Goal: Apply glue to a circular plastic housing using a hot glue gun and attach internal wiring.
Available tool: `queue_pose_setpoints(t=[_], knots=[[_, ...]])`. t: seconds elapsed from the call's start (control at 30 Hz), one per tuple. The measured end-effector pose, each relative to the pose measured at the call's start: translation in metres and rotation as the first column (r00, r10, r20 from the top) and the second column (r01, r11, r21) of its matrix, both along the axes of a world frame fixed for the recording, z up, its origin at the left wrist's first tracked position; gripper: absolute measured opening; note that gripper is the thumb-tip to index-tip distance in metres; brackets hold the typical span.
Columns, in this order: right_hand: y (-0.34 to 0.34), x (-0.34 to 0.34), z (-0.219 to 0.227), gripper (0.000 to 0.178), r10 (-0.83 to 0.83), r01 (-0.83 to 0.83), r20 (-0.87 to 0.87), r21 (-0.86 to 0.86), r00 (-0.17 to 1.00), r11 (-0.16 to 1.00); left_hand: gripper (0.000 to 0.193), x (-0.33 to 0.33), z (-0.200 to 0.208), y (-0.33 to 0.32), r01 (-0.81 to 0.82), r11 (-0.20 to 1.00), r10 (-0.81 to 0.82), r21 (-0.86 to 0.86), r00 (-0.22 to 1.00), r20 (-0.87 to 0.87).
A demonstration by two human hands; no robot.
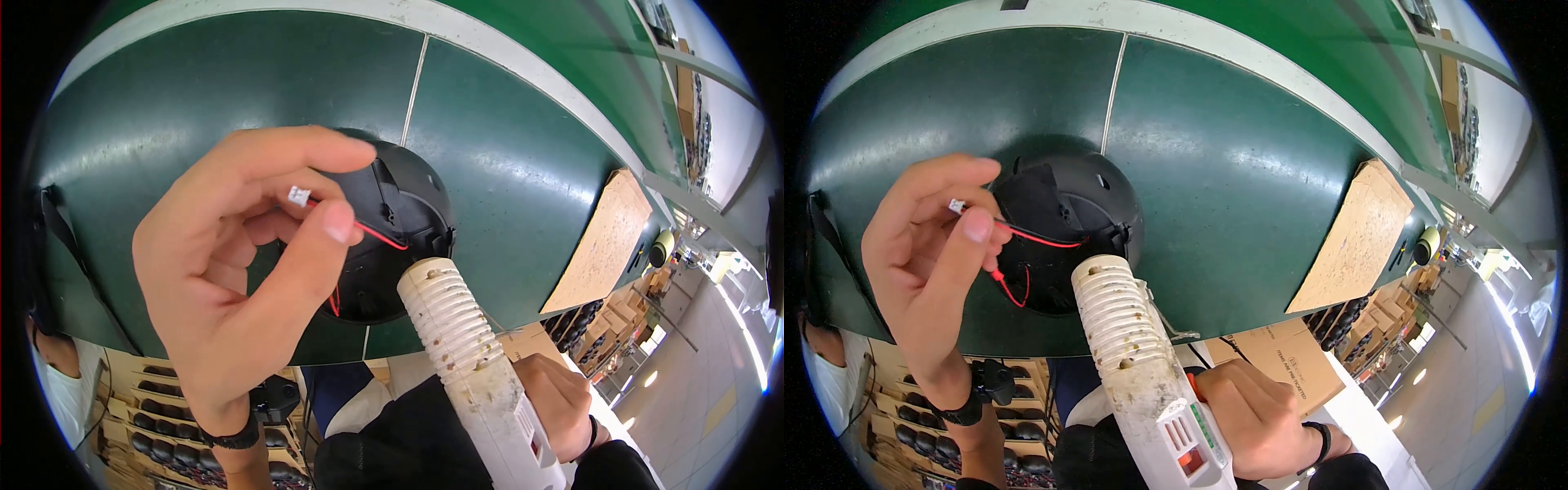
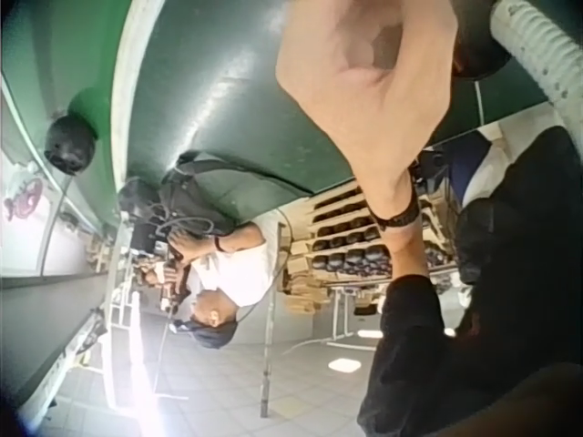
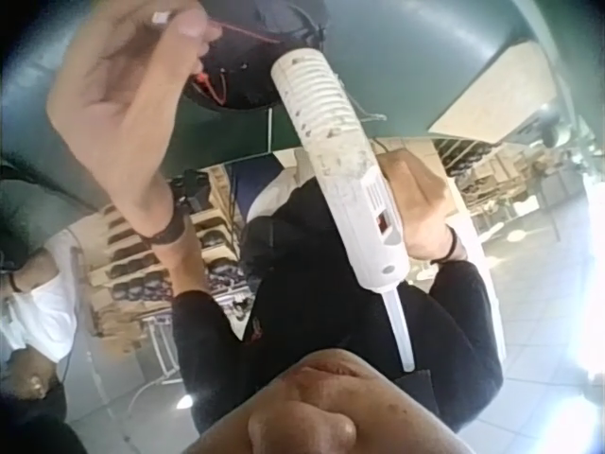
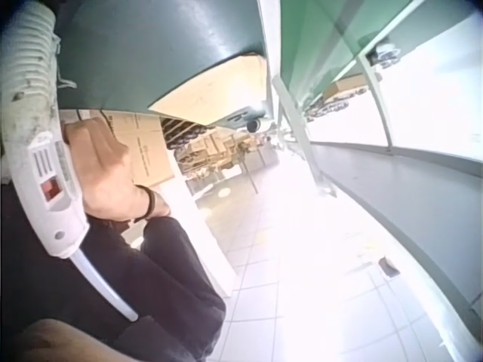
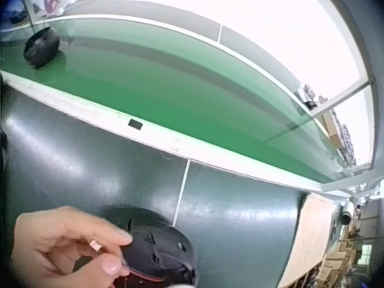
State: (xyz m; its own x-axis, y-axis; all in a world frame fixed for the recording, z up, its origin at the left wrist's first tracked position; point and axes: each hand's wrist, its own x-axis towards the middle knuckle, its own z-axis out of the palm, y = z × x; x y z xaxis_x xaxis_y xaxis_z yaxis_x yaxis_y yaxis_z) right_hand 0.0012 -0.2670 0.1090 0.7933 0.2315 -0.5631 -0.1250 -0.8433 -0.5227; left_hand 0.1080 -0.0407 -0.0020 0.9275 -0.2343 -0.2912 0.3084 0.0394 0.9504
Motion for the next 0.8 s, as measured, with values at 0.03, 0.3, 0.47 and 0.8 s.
queue_pose_setpoints(t=[0.03, 0.3, 0.47, 0.8], knots=[[-0.001, -0.001, 0.001, 0.023, -0.025, 0.024, -0.010, -0.006, 1.000, 1.000, 0.022, -0.001, 0.002, 0.002, 0.010, 0.999, -0.010, 0.049, 1.000, 0.000], [0.000, 0.001, -0.002, 0.026, 0.011, -0.012, 0.043, 0.017, 0.999, 1.000, 0.026, -0.010, -0.006, 0.006, -0.019, 0.998, 0.015, 0.065, 0.998, 0.060], [-0.003, 0.003, 0.000, 0.028, 0.031, -0.031, 0.019, 0.028, 0.999, 0.999, 0.026, -0.011, -0.008, 0.003, -0.024, 0.998, 0.021, 0.055, 0.998, 0.060], [-0.001, 0.005, 0.010, 0.029, 0.003, -0.004, -0.110, -0.009, 0.994, 1.000, 0.028, -0.013, -0.005, 0.008, -0.068, 0.995, 0.064, 0.067, 0.997, 0.048]])
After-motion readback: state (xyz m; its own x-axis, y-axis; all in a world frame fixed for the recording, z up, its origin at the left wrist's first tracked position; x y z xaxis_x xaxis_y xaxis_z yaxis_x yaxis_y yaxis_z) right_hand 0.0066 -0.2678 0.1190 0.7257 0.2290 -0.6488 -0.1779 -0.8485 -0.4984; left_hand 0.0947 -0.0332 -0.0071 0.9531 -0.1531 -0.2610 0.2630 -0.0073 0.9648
